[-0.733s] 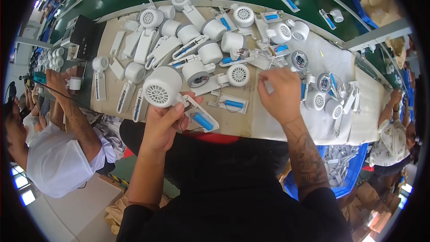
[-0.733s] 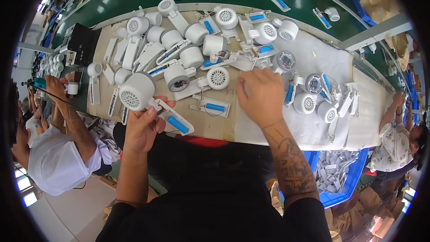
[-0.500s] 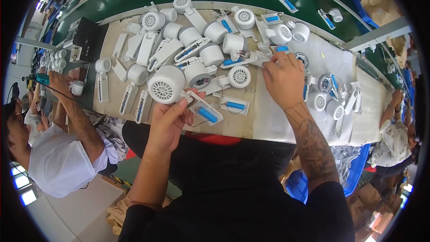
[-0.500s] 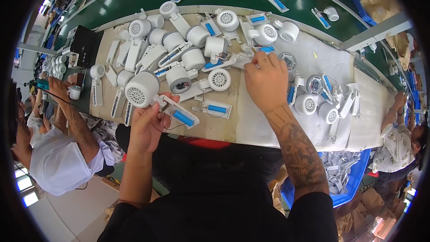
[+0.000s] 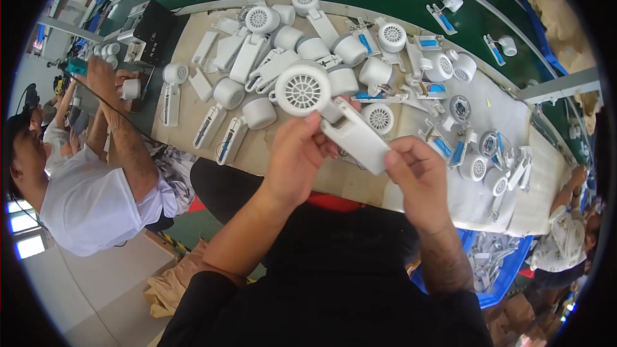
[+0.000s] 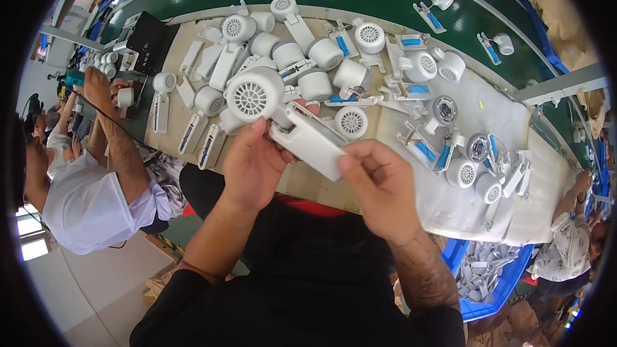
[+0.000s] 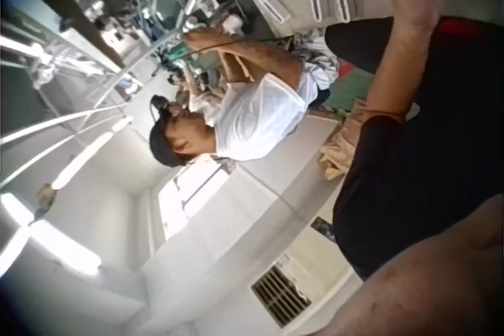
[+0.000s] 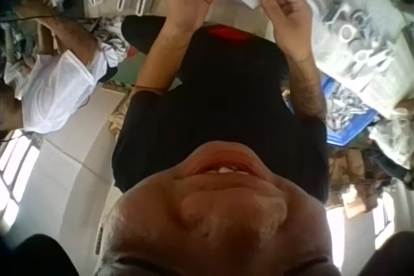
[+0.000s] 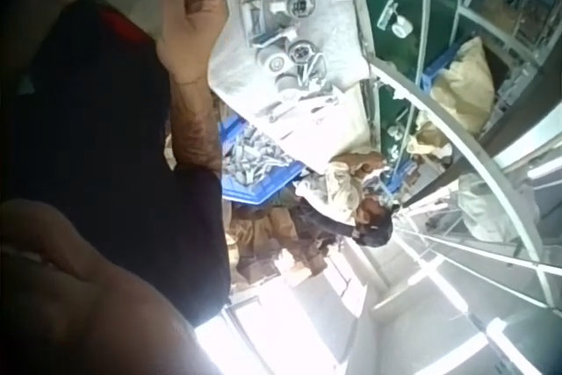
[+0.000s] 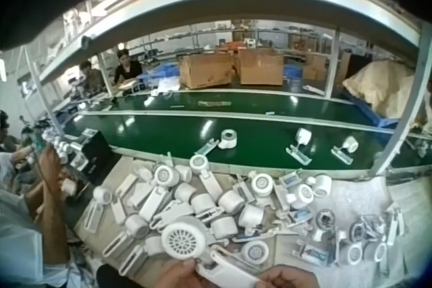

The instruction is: The person assembles portable fans by fitting fan heads, batteries, and handle casings together and snapping plastic covers into place by hand.

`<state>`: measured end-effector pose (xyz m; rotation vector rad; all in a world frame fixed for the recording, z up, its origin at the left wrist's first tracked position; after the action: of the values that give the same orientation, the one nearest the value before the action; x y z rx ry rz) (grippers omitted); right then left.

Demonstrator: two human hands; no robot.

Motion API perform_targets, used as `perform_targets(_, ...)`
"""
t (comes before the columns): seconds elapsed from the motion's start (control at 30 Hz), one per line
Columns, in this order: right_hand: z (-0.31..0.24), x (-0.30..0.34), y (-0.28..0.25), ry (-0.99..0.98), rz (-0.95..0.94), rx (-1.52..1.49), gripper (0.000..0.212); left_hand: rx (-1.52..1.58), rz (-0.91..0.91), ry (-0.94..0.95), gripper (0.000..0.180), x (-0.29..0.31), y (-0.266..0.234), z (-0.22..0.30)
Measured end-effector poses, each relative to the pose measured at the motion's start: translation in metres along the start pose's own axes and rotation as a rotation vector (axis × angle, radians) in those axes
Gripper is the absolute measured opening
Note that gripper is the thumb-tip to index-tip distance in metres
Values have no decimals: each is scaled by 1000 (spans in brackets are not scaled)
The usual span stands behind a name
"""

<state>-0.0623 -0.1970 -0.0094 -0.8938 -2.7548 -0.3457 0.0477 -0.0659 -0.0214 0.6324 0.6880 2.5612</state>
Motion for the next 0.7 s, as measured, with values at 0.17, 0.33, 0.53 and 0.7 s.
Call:
perform_targets(0.17,13,-4,9,-31,53,-37,12,-98,2,86,46,8,1,6)
perform_targets(0.33,7,-3,5,-162,122,116,20,-92,87,149,36,10,-1,8)
perform_targets(0.53,-21,-2,28,-474,-63,173,27,86,26,60,42,18,-3,22)
perform_targets(0.7,0,-3,50,-436,-8,205,20,-130,90,138,42,5,-46,11)
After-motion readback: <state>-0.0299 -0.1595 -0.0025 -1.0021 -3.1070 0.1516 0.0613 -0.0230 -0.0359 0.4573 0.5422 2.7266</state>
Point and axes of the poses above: each hand's wrist, its own x-axis away from the middle knuckle, its own y-axis out of the palm, z = x × y, the point moved 9 cm from there along -x, towards the middle knuckle, and after that the axes turned 15 degrees about z, right-handed, at the moved point
